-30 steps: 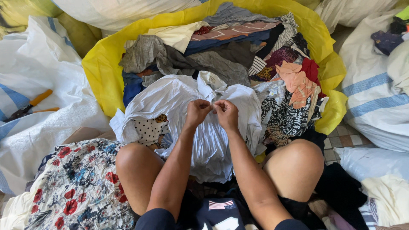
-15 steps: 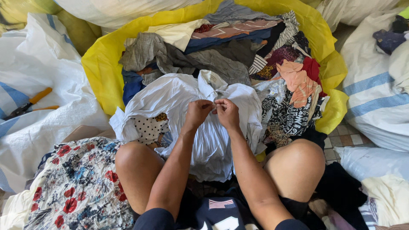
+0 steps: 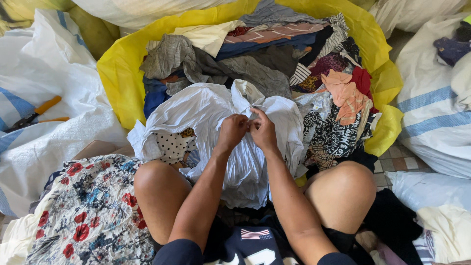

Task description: The person sorts through a pile of clothes in a large yellow bag, picking up a floral shirt and a white long-sleeved shirt to look at them before placing them onto a separate pile.

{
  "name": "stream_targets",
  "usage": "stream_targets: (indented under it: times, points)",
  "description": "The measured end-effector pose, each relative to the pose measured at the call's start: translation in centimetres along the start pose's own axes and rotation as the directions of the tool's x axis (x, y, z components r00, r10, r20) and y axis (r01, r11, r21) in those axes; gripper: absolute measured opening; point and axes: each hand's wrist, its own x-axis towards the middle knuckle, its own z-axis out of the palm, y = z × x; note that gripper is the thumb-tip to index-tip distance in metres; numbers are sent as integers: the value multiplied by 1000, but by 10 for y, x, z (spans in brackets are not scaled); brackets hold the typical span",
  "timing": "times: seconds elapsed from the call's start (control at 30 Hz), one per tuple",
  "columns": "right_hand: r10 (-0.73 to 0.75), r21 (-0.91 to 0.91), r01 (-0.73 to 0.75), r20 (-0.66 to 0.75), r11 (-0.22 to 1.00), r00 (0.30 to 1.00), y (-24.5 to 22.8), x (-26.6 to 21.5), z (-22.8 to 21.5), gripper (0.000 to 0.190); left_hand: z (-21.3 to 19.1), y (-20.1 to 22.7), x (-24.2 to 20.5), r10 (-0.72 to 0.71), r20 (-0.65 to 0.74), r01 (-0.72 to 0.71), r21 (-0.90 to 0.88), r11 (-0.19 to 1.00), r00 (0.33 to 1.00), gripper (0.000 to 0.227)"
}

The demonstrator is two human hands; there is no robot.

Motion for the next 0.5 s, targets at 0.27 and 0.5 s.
stream_targets:
  times: [0.27,0.5]
  points:
    - [-5,81,13,-99,997,995,7,11,0,52,-11,9,3,-113,-97,84,-261,962,989,13]
    - [-66,147,86,-137,985,988,8,14,1,54,-14,11,6,-220,-31,173,-514,840,975,17]
